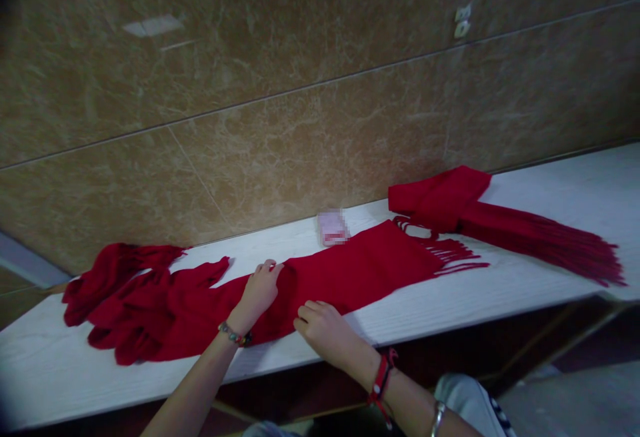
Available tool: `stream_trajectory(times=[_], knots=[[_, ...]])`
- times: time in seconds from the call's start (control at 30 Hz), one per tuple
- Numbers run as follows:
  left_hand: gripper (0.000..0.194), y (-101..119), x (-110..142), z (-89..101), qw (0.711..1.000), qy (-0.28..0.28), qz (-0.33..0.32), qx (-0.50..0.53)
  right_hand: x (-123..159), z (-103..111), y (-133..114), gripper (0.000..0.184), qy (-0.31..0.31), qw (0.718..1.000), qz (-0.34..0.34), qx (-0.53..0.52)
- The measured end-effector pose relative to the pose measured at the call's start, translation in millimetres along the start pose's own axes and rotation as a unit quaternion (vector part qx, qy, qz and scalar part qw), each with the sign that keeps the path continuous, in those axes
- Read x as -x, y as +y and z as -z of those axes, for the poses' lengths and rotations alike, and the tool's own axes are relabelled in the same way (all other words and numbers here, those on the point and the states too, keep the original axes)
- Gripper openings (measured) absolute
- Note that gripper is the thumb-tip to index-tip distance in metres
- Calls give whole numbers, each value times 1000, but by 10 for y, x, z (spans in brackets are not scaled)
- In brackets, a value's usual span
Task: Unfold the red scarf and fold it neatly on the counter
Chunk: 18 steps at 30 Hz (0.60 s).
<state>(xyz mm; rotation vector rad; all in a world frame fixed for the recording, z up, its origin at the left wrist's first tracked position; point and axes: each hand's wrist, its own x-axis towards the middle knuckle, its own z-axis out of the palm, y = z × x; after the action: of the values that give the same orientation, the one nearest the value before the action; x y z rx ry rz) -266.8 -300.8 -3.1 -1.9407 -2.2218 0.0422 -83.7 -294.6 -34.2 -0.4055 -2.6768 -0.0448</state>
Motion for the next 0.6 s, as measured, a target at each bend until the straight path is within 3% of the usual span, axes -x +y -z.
stream_trajectory(times=[0.13,0.17,0.3,0.37,0.47,0.6], knots=[[51,187,20,-8,983,-17,-174,61,1,-45,8,9,1,1000,4,4],[52,204,0,-17,984,-29,-167,57,6,-50,7,9,0,1000,4,4],[49,86,-140,-45,999,-42,11,-4,19,-42,-4,6,-4,1000,3,4],[46,-8,-188,-39,997,-37,60,-20,13,-26,-7,7,-2,1000,4,3],[47,-72,-182,-22,998,-24,60,-18,-4,0,-6,9,-5,1000,5,2],[46,-64,-14,-49,996,-55,-31,55,-4,21,-3,8,-5,1000,-3,0]])
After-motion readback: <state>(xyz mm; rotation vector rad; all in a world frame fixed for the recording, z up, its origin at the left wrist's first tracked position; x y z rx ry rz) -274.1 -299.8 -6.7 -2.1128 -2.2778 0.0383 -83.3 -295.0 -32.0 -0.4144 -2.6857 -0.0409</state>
